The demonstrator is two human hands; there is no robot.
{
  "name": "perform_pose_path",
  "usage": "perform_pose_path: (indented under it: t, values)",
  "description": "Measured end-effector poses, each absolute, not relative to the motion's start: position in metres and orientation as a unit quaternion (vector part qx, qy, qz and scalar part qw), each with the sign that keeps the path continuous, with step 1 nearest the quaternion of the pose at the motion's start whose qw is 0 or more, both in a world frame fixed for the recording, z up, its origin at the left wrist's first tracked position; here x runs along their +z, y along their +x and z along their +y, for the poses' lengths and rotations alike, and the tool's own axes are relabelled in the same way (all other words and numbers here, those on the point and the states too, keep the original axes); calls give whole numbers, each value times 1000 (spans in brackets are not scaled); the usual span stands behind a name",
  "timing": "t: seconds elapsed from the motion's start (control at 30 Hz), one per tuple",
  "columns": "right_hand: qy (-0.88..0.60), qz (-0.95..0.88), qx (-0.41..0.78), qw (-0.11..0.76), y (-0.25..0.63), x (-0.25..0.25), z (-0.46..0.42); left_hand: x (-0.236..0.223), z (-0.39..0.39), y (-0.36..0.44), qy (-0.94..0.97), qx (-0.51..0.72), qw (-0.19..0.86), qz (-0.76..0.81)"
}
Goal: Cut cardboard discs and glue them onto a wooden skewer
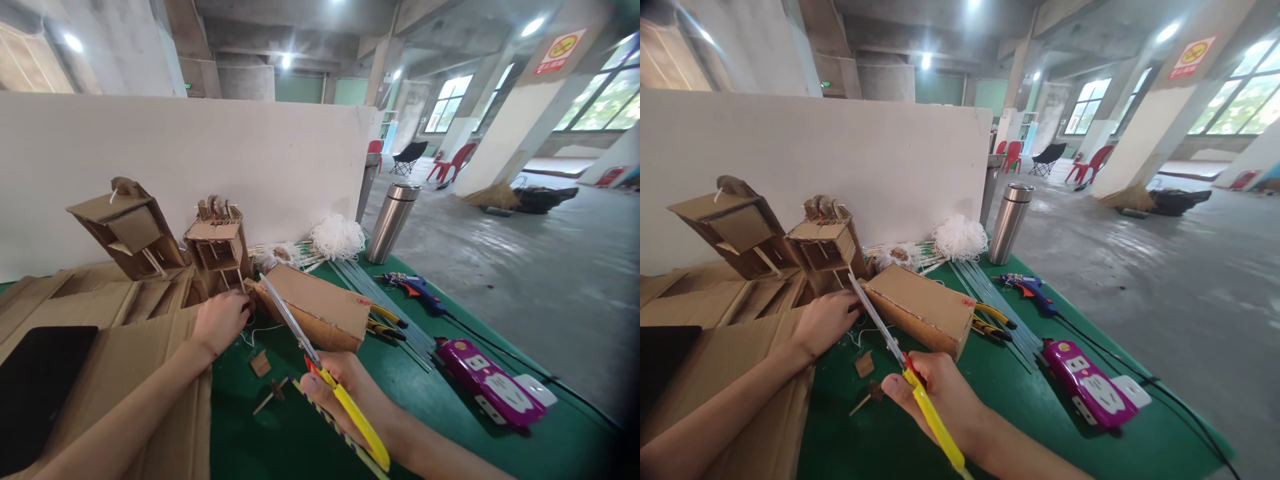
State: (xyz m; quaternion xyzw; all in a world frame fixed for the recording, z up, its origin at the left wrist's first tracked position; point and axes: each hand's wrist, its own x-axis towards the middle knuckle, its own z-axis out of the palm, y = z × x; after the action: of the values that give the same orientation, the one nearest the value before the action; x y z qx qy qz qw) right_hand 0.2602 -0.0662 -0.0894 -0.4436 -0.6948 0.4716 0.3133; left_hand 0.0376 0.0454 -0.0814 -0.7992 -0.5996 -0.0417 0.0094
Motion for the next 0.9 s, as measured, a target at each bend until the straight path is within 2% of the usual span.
perform_pose_path:
  t: [0.6, 0.9]
  values:
    - [-440, -697, 473, 310, 260, -86, -66, -62, 51, 59, -828, 84, 28, -553]
    - [-445, -695, 472, 310, 261, -89, -65, -69, 59, 54, -839, 63, -26, -540]
